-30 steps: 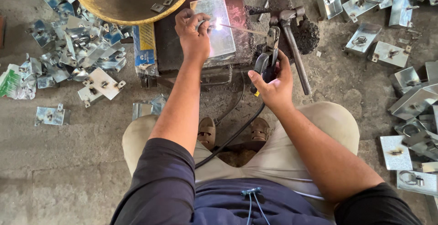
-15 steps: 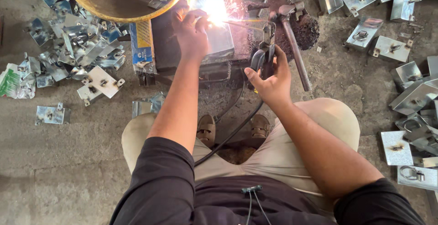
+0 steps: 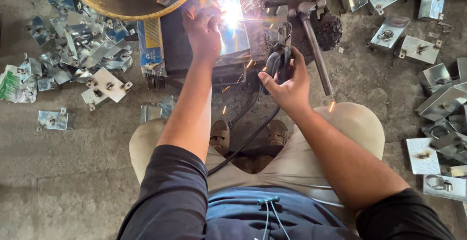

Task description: The person sits on the floor and uses a welding torch to attach small metal brackets and eye bolts to rectangular metal plates. They pick up components from nearby bowls, position them on the plates, and weld them in place, creating sparks. The person occasionally flips the plates to weld different sides.

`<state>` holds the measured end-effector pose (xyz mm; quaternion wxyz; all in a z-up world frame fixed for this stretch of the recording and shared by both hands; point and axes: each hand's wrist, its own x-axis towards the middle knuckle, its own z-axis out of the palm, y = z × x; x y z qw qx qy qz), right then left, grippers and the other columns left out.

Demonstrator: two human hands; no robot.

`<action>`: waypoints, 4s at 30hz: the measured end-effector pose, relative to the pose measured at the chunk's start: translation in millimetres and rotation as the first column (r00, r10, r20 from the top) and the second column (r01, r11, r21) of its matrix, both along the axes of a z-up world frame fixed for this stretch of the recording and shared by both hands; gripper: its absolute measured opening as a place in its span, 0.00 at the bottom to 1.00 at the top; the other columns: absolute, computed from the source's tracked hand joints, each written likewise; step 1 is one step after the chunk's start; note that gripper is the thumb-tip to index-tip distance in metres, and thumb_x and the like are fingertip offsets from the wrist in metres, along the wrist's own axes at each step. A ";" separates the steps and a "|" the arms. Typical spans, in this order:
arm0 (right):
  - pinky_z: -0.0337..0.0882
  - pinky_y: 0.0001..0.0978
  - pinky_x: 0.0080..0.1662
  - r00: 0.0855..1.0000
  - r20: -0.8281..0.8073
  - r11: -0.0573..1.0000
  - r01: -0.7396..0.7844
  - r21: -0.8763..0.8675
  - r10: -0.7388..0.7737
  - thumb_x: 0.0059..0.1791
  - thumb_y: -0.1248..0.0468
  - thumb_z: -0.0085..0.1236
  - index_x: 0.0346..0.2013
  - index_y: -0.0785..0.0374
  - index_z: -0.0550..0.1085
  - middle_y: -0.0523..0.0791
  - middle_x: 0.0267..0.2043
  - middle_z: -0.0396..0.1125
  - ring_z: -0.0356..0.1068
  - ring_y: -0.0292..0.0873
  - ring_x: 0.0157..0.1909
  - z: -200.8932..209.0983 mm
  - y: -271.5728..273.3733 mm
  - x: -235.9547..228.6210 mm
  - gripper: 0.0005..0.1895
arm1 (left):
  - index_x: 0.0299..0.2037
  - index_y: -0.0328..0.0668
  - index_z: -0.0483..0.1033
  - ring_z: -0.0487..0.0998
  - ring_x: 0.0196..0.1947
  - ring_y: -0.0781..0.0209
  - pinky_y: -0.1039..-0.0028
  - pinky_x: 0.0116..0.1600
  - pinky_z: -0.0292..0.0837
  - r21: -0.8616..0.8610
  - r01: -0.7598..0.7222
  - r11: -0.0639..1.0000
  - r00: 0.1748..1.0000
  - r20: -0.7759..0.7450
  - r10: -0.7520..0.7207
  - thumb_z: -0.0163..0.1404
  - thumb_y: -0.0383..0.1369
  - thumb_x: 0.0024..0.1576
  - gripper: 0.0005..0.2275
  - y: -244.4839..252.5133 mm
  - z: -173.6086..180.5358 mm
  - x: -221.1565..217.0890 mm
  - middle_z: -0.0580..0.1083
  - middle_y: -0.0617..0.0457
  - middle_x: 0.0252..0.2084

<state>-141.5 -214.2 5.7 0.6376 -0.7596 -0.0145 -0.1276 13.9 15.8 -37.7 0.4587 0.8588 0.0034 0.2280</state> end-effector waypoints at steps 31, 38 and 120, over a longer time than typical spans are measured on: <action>0.66 0.24 0.48 0.994 -0.069 0.907 0.111 0.406 -0.091 0.54 0.67 0.64 0.65 0.64 0.60 0.40 0.46 0.63 0.61 0.33 0.45 -31.8 -20.5 16.5 0.29 | 0.36 0.43 0.82 0.71 0.55 0.59 0.72 0.45 0.82 -0.265 0.012 0.964 0.998 -0.055 -0.028 0.56 0.27 0.58 0.02 -9.6 14.7 -4.2 0.60 0.51 0.58; 0.66 0.23 0.47 0.994 -0.023 0.891 0.103 0.443 -0.103 0.54 0.68 0.64 0.62 0.64 0.61 0.39 0.46 0.63 0.61 0.31 0.45 -37.5 -27.9 26.4 0.26 | 0.48 0.46 0.80 0.73 0.57 0.51 0.63 0.60 0.72 0.042 -0.177 0.983 0.950 0.267 0.159 0.50 0.39 0.68 0.09 3.4 1.2 5.6 0.71 0.47 0.54; 0.72 0.23 0.41 0.992 -0.119 0.999 0.033 0.024 -0.030 0.41 0.60 0.73 0.65 0.69 0.67 0.41 0.43 0.74 0.68 0.30 0.36 19.6 -26.9 -19.1 0.40 | 0.74 0.76 0.55 0.49 0.77 0.41 0.37 0.75 0.46 0.636 0.649 0.417 0.588 -0.768 0.256 0.69 0.53 0.38 0.50 38.9 138.2 -27.5 0.57 0.58 0.76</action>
